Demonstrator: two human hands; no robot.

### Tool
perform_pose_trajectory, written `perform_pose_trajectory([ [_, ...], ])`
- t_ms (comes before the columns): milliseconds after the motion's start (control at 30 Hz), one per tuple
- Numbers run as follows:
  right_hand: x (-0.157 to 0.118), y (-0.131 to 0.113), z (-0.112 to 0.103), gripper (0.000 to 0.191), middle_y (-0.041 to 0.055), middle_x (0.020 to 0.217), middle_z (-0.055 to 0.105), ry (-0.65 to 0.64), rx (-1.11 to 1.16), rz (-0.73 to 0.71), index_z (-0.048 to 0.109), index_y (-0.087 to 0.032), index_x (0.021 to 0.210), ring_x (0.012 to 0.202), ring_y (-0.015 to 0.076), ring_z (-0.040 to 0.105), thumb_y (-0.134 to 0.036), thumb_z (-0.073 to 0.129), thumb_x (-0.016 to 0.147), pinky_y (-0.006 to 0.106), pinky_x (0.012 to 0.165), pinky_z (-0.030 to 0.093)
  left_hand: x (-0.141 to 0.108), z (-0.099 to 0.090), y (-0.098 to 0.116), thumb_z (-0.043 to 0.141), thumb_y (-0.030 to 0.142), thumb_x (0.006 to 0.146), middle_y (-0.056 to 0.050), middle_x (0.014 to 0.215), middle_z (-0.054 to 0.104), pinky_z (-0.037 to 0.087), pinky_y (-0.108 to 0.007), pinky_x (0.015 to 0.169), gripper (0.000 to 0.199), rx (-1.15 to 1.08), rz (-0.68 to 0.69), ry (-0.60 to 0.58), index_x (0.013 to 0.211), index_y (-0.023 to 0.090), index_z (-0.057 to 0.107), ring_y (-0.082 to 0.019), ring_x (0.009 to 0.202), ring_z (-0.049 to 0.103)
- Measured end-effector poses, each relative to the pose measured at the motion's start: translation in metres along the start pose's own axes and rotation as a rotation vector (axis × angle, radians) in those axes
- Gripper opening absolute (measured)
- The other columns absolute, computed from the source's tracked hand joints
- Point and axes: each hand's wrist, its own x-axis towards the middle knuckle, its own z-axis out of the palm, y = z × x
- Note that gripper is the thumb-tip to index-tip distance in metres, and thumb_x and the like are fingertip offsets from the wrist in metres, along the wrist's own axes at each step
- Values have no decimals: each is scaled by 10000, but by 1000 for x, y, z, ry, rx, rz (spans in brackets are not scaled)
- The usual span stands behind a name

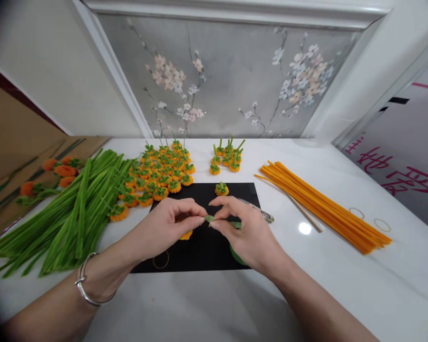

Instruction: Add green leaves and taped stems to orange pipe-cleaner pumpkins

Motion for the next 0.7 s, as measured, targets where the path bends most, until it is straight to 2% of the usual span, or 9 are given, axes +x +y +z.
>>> perform_pose_trajectory([
  [67,2,2,-6,251,3,814,693,-9,-1,-21,601,-235,1068,824,178,642,-244,589,818,318,802,482,0,0,0,578,226,755,7,647,584,351,-205,486,138,-19,-14,12,762,145,689,-81,530,467],
  [133,5,8,-18,254,1,821,700,36,-72,-48,595,-242,1091,817,178,647,-261,558,841,315,788,482,1,0,-2,605,242,745,5,645,597,371,-205,508,130,-75,-55,40,763,144,689,-87,553,492],
  [233,12,27,-38,235,45,896,702,297,-371,-42,622,-225,1052,796,214,648,-310,505,868,354,726,476,3,0,-5,668,269,715,-12,703,646,422,-216,574,146,-229,-115,98,788,147,699,-103,625,546],
  [267,14,34,-42,223,55,897,698,312,-492,-14,643,-219,1005,762,219,644,-321,496,871,359,697,468,4,0,-7,688,275,702,-17,722,658,435,-221,595,158,-284,-127,106,797,149,704,-107,645,558],
  [367,16,53,-46,186,57,834,688,151,-742,69,665,-213,912,699,214,629,-335,544,839,316,601,423,5,0,-13,734,271,670,-26,750,678,457,-229,640,182,-421,-179,72,806,151,715,-112,680,581],
  [467,15,63,-39,120,60,816,680,41,-845,122,656,-211,880,708,220,625,-268,595,793,294,569,388,6,0,-18,760,243,642,-26,747,689,463,-226,671,181,-498,-251,24,791,150,716,-109,699,600],
  [600,17,61,-36,74,67,789,661,43,-813,144,633,-195,829,711,219,619,-175,586,774,291,574,387,6,0,-21,780,236,620,-41,736,705,478,-250,683,197,-563,-308,6,780,149,707,-140,735,639],
  [667,16,48,-37,62,61,759,635,79,-761,113,599,-196,766,691,207,605,-196,550,804,292,579,397,6,0,-21,788,243,613,-51,733,708,480,-264,659,210,-578,-322,13,778,147,699,-156,730,649],
  [700,14,39,-36,115,55,747,616,114,-689,84,569,-201,733,669,196,594,-230,519,833,292,579,404,6,0,-20,788,245,615,-55,734,709,477,-265,644,216,-581,-330,19,783,146,696,-159,723,651],
])
